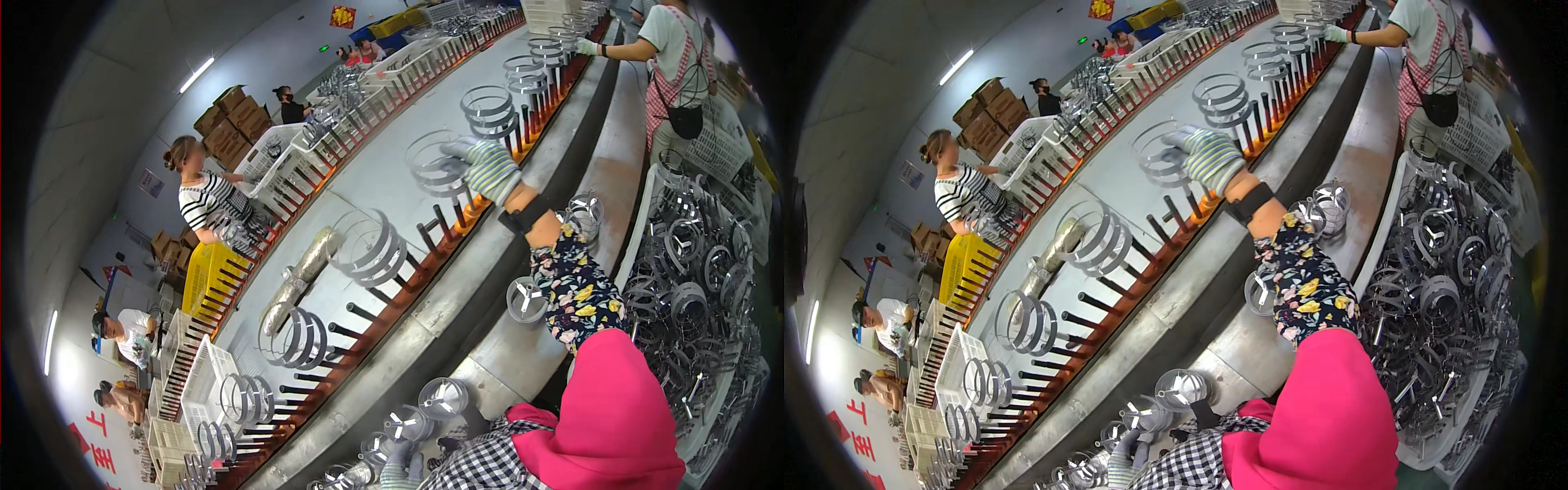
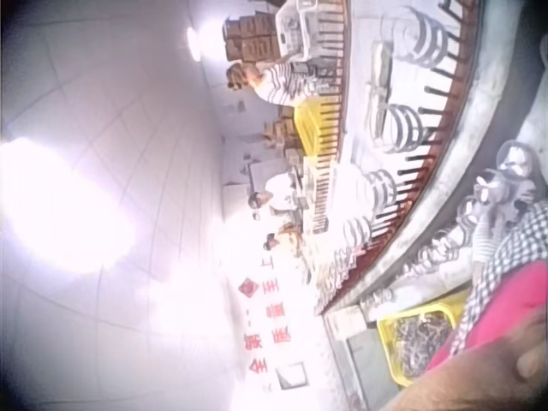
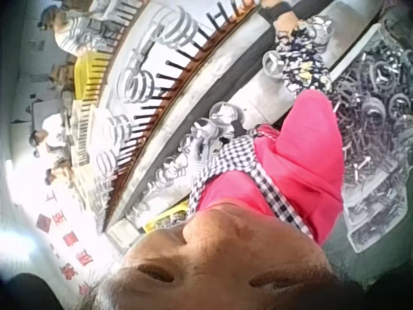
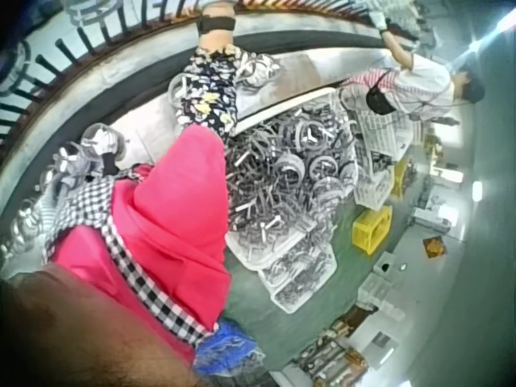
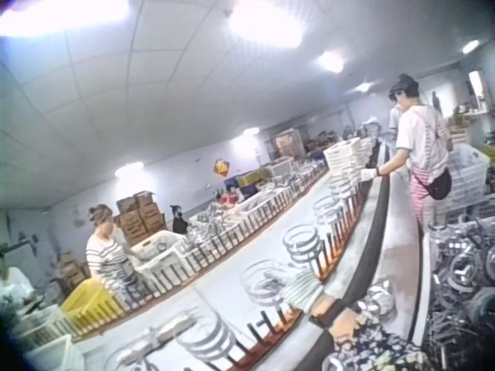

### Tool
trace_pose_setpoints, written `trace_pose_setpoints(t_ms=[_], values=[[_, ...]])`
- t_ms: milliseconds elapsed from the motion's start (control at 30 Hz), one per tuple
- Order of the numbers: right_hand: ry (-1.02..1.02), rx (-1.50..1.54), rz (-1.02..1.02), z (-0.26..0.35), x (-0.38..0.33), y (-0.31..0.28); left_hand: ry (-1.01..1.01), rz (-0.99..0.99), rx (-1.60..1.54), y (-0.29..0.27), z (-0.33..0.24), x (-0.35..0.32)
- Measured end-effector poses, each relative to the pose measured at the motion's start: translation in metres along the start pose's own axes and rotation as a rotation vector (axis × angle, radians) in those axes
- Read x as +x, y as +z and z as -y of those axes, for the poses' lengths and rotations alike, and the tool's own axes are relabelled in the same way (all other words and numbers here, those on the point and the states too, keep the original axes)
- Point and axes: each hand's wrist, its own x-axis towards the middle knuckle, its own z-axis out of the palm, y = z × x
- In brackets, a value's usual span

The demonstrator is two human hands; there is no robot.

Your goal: Picking up metal rings from a bin and placing them onto a specialized conveyor rack in a factory setting.

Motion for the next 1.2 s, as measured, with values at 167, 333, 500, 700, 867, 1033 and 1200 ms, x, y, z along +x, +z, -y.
trace_pose_setpoints(t_ms=[167, 333, 500, 700, 867, 1033, 1200], values=[[-0.002, 0.007, 0.058, 0.032, 0.0, 0.008, 0.035, 0.019, 0.132, -0.001, -0.046, -0.005], [-0.044, 0.006, 0.089, 0.057, -0.008, 0.012, 0.215, 0.048, 0.267, -0.016, -0.017, 0.001], [-0.053, 0.004, 0.184, 0.095, -0.01, 0.028, 0.232, 0.022, 0.204, -0.026, -0.002, 0.003], [-0.215, 0.012, 0.102, 0.119, -0.019, 0.029, 0.134, 0.05, 0.165, -0.022, -0.002, 0.005], [-0.21, 0.117, 0.101, 0.15, -0.026, 0.03, 0.217, 0.042, 0.204, -0.027, 0.005, 0.007], [0.082, 0.315, -0.091, 0.133, -0.026, 0.009, 0.189, 0.039, 0.211, -0.026, 0.014, 0.008], [0.464, 0.158, -0.167, 0.072, 0.006, 0.003, 0.143, 0.101, 0.248, -0.033, 0.017, 0.007]])
